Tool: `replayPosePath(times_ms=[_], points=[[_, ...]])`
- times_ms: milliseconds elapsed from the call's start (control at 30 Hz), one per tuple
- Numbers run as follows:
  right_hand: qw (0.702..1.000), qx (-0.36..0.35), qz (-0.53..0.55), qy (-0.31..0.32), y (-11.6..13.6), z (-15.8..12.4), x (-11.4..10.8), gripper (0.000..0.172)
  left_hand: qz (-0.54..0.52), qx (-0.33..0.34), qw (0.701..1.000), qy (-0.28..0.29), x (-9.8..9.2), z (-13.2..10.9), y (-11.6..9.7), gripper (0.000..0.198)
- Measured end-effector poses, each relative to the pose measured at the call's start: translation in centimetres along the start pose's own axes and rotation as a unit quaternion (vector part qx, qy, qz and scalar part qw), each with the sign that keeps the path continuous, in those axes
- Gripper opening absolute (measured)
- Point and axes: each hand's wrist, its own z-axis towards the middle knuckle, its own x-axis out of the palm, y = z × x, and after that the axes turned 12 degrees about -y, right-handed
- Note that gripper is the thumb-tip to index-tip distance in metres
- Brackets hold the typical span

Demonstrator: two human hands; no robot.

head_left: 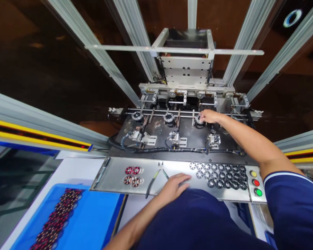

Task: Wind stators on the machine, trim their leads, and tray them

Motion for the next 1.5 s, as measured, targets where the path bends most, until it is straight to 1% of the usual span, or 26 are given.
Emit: replayPosePath(times_ms=[67, 133, 200, 233, 267, 333, 367, 400, 433, 500, 533, 600, 667, 700, 767, 867, 933, 1000, 1067, 1167, 1233, 1267, 1333, 1367, 1433, 1500], points=[[0.999, 0.015, 0.001, -0.041, 0.8, -0.5, -0.4, 0.022, 0.017, 0.049, 0.996, 0.067, 1.2, 2.0, 0.3, 0.035], [0.995, 0.029, 0.001, -0.100, 1.9, -1.8, -1.1, 0.019, 0.050, 0.077, 0.990, 0.108, 2.2, 3.3, 0.7, 0.042], [0.984, 0.040, 0.002, -0.172, 3.5, -4.3, -2.0, 0.024, 0.086, 0.096, 0.983, 0.132, 2.8, 3.8, 0.9, 0.047], [0.975, 0.036, 0.007, -0.221, 4.5, -6.1, -2.4, 0.028, 0.100, 0.105, 0.979, 0.140, 2.9, 3.8, 1.0, 0.048], [0.962, 0.023, 0.012, -0.273, 5.6, -8.2, -2.7, 0.031, 0.112, 0.113, 0.976, 0.145, 3.0, 3.7, 1.1, 0.048], [0.909, -0.050, 0.040, -0.413, 8.1, -13.2, -2.7, 0.028, 0.128, 0.125, 0.972, 0.149, 2.9, 3.2, 1.2, 0.045], [0.886, -0.087, 0.046, -0.453, 9.3, -15.9, -2.2, 0.024, 0.133, 0.128, 0.972, 0.146, 2.8, 3.0, 1.4, 0.042], [0.872, -0.109, 0.052, -0.474, 10.4, -18.6, -1.4, 0.021, 0.135, 0.128, 0.972, 0.141, 2.6, 2.7, 1.6, 0.038], [0.871, -0.116, 0.062, -0.472, 11.3, -21.1, -0.2, 0.021, 0.134, 0.127, 0.974, 0.134, 2.6, 2.5, 1.9, 0.034], [0.884, -0.104, 0.087, -0.447, 12.6, -25.2, 3.2, 0.029, 0.123, 0.120, 0.978, 0.115, 2.5, 2.1, 2.5, 0.025], [0.896, -0.087, 0.106, -0.421, 13.0, -26.6, 5.1, 0.033, 0.113, 0.116, 0.981, 0.106, 2.5, 2.0, 2.8, 0.021], [0.913, -0.062, 0.130, -0.382, 13.4, -28.1, 8.9, 0.034, 0.080, 0.107, 0.987, 0.093, 2.5, 2.0, 3.1, 0.014], [0.924, -0.054, 0.143, -0.351, 13.6, -28.1, 11.8, 0.031, 0.037, 0.095, 0.992, 0.080, 2.3, 2.1, 3.0, 0.007], [0.928, -0.056, 0.147, -0.337, 13.8, -27.6, 12.7, 0.031, 0.014, 0.085, 0.994, 0.068, 1.9, 2.1, 2.6, 0.007], [0.935, -0.067, 0.158, -0.311, 14.1, -26.2, 13.3, 0.036, -0.034, 0.058, 0.997, 0.035, 0.5, 2.0, 1.5, 0.010], [0.936, -0.107, 0.179, -0.285, 15.2, -23.9, 11.7, 0.044, -0.106, 0.016, 0.994, -0.012, -3.2, 1.3, -1.1, 0.017], [0.929, -0.146, 0.191, -0.281, 16.3, -22.6, 10.0, 0.039, -0.152, -0.004, 0.988, -0.038, -5.7, 0.6, -3.1, 0.021], [0.911, -0.180, 0.209, -0.306, 17.7, -21.6, 8.5, 0.032, -0.200, -0.020, 0.977, -0.074, -7.5, -0.1, -4.9, 0.026], [0.882, -0.200, 0.237, -0.356, 19.3, -20.9, 7.4, 0.029, -0.256, -0.032, 0.959, -0.116, -8.2, -0.7, -6.4, 0.035], [0.835, -0.213, 0.277, -0.424, 21.2, -20.2, 6.5, 0.031, -0.328, -0.037, 0.928, -0.174, -8.1, -1.1, -8.0, 0.046], [0.817, -0.234, 0.291, -0.439, 21.8, -19.7, 5.8, 0.036, -0.360, -0.044, 0.907, -0.212, -8.1, -1.3, -8.5, 0.045], [0.817, -0.247, 0.297, -0.429, 21.8, -19.5, 5.4, 0.037, -0.370, -0.052, 0.897, -0.235, -8.2, -1.4, -8.7, 0.044], [0.833, -0.265, 0.316, -0.368, 21.6, -18.9, 4.0, 0.035, -0.364, -0.067, 0.887, -0.278, -8.8, -1.9, -8.8, 0.041], [0.848, -0.265, 0.329, -0.320, 21.4, -18.6, 3.1, 0.030, -0.343, -0.071, 0.891, -0.291, -9.3, -2.3, -8.8, 0.040], [0.874, -0.248, 0.363, -0.208, 20.9, -17.9, 1.3, 0.018, -0.263, -0.064, 0.916, -0.296, -10.1, -3.0, -8.8, 0.037], [0.882, -0.236, 0.396, -0.096, 20.7, -17.2, -0.3, 0.016, -0.173, -0.039, 0.941, -0.287, -10.8, -3.7, -8.9, 0.033]])
